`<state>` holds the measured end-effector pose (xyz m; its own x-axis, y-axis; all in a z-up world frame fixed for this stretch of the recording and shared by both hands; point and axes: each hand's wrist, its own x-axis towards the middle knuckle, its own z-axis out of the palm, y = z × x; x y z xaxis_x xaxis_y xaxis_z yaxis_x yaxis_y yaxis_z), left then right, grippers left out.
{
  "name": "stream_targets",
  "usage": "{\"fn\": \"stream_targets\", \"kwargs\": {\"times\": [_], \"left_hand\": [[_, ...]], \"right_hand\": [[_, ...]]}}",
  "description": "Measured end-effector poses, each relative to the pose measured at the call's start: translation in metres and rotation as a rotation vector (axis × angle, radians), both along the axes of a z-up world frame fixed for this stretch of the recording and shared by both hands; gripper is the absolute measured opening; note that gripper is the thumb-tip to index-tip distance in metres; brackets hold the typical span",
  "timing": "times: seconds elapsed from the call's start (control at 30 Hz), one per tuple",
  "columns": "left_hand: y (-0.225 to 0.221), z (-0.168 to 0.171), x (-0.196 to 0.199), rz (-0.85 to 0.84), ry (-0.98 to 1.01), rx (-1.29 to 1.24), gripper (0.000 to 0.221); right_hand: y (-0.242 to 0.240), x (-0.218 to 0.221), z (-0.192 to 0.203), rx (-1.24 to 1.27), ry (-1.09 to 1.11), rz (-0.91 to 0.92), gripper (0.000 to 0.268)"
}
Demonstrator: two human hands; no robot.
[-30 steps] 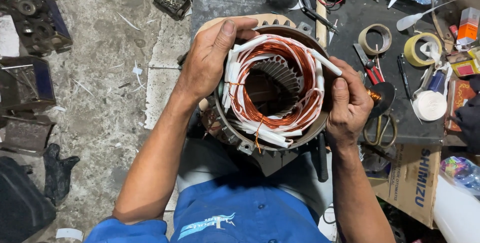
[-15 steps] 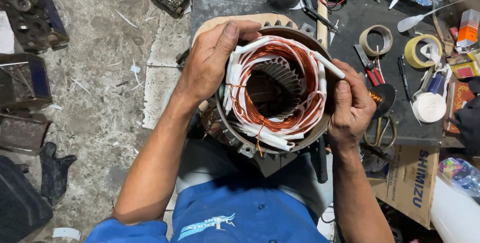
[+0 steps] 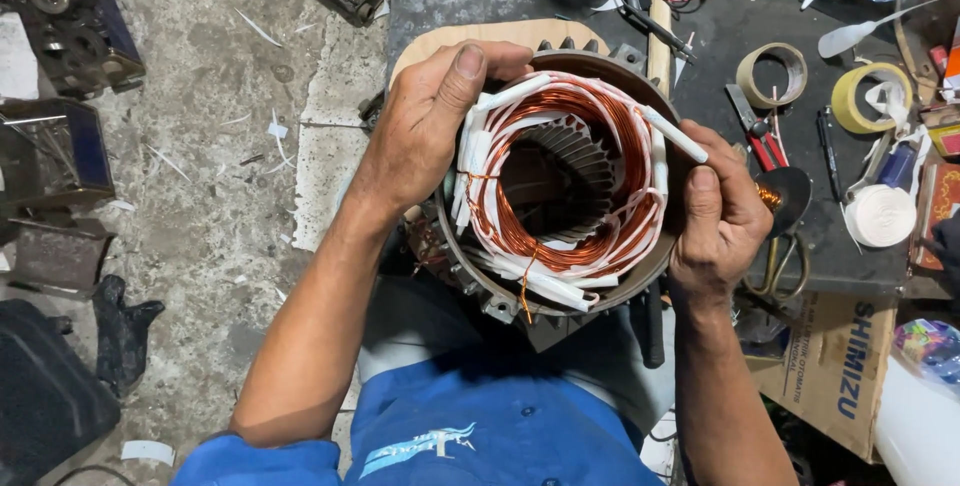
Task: Adjusting terminal connections and winding copper coils into an electric motor stator using pliers and a hammer.
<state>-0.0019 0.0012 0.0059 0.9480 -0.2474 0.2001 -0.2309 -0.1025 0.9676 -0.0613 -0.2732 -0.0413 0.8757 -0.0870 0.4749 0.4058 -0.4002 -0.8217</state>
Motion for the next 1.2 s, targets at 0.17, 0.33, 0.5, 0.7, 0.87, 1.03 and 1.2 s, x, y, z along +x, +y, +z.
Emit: {"fn": "stream_targets", "kwargs": {"times": [0.17, 0.33, 0.5, 0.7, 0.87, 1.03, 1.2], "left_hand": [[-0.0003, 0.0022, -0.0002, -0.003, -0.026, 0.013, 0.060], [-0.0007, 0.0017, 0.0000, -0.002, -0.008, 0.001, 0.061], [-0.0004, 0.0007, 0.0004, -0.004, 0.007, 0.009, 0.061], [-0.0011, 0.0020, 0.0002, 0.001, 0.011, -0.004, 0.062], [-0.0009, -0.0012, 0.0008, -0.003, 0.014, -0.015, 0.061], [-0.0015, -0.0015, 0.0009, -0.005, 0.014, -0.028, 0.060], [-0.0008, 0.0003, 0.0007, 0.010, 0.016, -0.002, 0.059]], "right_hand": [[-0.0005, -0.0008, -0.0008, -0.018, 0.002, -0.017, 0.033], [0.0015, -0.0024, 0.0033, -0.018, 0.025, -0.014, 0.033], [0.0001, -0.0023, 0.0007, -0.001, 0.028, -0.022, 0.034], [-0.0005, -0.0021, -0.0003, -0.004, 0.030, -0.019, 0.033], [-0.0004, -0.0023, -0.0008, 0.004, 0.029, -0.020, 0.034], [-0.0006, -0.0031, -0.0008, 0.003, 0.038, -0.028, 0.035], [-0.0020, -0.0022, -0.0009, -0.011, 0.041, -0.025, 0.036]]}}
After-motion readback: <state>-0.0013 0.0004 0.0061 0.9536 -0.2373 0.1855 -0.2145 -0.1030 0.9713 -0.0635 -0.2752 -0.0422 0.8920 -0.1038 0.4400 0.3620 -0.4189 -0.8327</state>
